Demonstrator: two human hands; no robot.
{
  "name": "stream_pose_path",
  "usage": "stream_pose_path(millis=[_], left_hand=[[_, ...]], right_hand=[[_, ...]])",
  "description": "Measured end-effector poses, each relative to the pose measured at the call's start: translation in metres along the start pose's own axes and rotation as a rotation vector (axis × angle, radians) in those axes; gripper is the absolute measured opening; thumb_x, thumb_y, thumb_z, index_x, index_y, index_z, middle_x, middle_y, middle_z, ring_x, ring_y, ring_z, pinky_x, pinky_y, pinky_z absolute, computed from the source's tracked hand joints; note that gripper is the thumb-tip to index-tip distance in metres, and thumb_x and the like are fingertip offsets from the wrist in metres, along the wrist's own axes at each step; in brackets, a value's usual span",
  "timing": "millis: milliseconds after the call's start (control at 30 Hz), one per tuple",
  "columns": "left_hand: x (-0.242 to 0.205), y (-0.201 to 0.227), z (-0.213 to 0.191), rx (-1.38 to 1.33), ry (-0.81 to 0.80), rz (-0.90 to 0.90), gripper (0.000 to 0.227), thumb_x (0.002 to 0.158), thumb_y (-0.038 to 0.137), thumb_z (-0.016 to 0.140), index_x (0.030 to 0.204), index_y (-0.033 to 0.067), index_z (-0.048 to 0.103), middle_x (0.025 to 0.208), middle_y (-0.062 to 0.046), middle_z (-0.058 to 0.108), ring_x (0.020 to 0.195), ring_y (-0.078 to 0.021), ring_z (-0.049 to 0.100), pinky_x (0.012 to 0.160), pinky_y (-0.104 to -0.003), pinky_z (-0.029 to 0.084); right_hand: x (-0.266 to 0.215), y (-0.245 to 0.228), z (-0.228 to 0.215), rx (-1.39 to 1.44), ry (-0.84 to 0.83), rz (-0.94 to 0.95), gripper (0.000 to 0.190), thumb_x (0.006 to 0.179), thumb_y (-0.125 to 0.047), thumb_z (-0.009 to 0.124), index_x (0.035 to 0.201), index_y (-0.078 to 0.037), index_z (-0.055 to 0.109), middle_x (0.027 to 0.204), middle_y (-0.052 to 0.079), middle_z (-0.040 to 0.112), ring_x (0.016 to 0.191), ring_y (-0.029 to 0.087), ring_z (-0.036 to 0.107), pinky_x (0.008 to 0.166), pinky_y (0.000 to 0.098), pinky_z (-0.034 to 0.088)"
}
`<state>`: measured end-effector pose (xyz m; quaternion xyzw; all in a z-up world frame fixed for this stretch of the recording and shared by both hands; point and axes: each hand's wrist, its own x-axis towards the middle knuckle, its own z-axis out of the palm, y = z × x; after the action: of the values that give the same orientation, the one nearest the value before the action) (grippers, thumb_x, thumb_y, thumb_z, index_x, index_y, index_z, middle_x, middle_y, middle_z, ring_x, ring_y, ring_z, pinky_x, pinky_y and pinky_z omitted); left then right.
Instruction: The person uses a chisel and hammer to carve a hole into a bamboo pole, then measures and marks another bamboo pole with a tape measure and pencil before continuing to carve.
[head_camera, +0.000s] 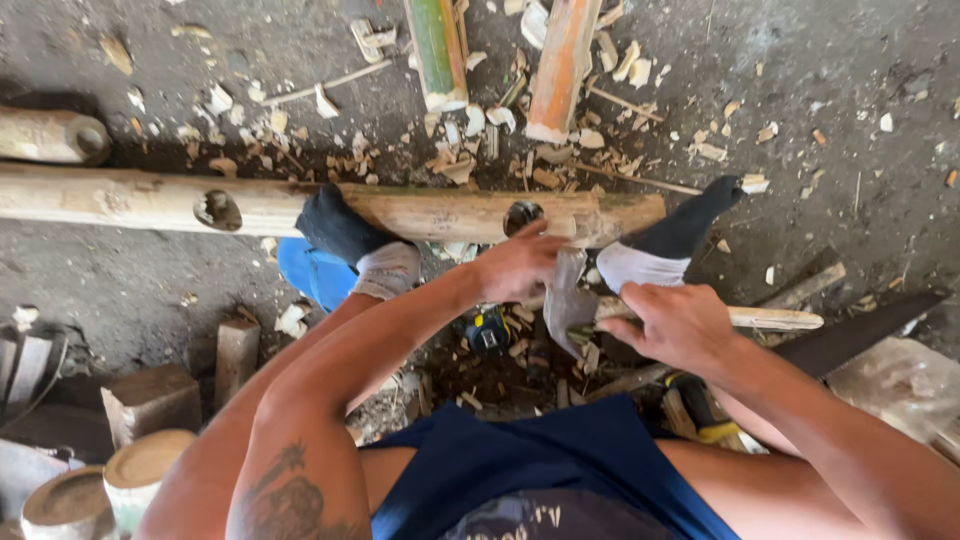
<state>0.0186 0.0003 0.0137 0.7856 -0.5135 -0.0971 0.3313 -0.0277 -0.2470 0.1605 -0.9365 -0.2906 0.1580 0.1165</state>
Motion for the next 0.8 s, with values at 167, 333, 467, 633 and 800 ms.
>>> stream_pose_path(millis=[167, 333, 467, 633, 800], left_hand=[[0.017, 0.029, 0.013, -0.159, -0.031, 0.058, 0.073, 0.063, 0.012, 0.091, 0.129, 0.0228, 0.061, 0.123, -0.004, 0.063, 0.123, -0.0262, 0.057, 0.117, -0.051, 0.04], [0.011, 0.018, 0.006, -0.162, 0.089, 0.076, 0.07, 0.065, 0.009, 0.09, 0.126, 0.0278, 0.061, 0.12, -0.001, 0.061, 0.12, -0.0241, 0.056, 0.11, -0.049, 0.042], [0.004, 0.014, 0.016, -0.193, 0.185, 0.031, 0.071, 0.067, 0.006, 0.088, 0.128, 0.0285, 0.061, 0.122, -0.001, 0.061, 0.12, -0.0246, 0.055, 0.108, -0.046, 0.043], [0.002, 0.006, 0.028, -0.228, 0.267, 0.075, 0.072, 0.067, 0.008, 0.089, 0.129, 0.0282, 0.059, 0.125, -0.001, 0.061, 0.122, -0.0247, 0.054, 0.11, -0.048, 0.043], [0.001, -0.001, 0.031, -0.252, 0.234, 0.023, 0.071, 0.072, 0.007, 0.09, 0.131, 0.0298, 0.06, 0.128, 0.0, 0.062, 0.125, -0.0246, 0.055, 0.109, -0.046, 0.043]], right_hand=[[-0.044, -0.005, 0.004, 0.088, 0.125, -0.151, 0.045, 0.076, -0.05, 0.076, 0.07, -0.011, 0.055, 0.061, 0.004, 0.063, 0.054, 0.026, 0.065, 0.049, 0.0395, 0.051], [-0.052, -0.017, -0.004, 0.125, 0.058, -0.105, 0.044, 0.074, -0.048, 0.08, 0.07, -0.011, 0.056, 0.059, 0.004, 0.063, 0.053, 0.025, 0.066, 0.048, 0.0386, 0.05], [-0.044, -0.02, -0.01, 0.099, 0.028, -0.095, 0.045, 0.074, -0.049, 0.08, 0.068, -0.011, 0.056, 0.058, 0.004, 0.063, 0.053, 0.025, 0.066, 0.048, 0.0391, 0.05], [-0.025, -0.007, -0.003, 0.026, 0.003, -0.081, 0.047, 0.079, -0.052, 0.076, 0.072, -0.01, 0.057, 0.06, 0.005, 0.063, 0.054, 0.027, 0.066, 0.047, 0.0399, 0.051], [-0.027, 0.0, 0.002, 0.12, 0.124, -0.203, 0.047, 0.079, -0.055, 0.075, 0.072, -0.012, 0.058, 0.06, 0.004, 0.063, 0.05, 0.023, 0.065, 0.046, 0.0393, 0.053]])
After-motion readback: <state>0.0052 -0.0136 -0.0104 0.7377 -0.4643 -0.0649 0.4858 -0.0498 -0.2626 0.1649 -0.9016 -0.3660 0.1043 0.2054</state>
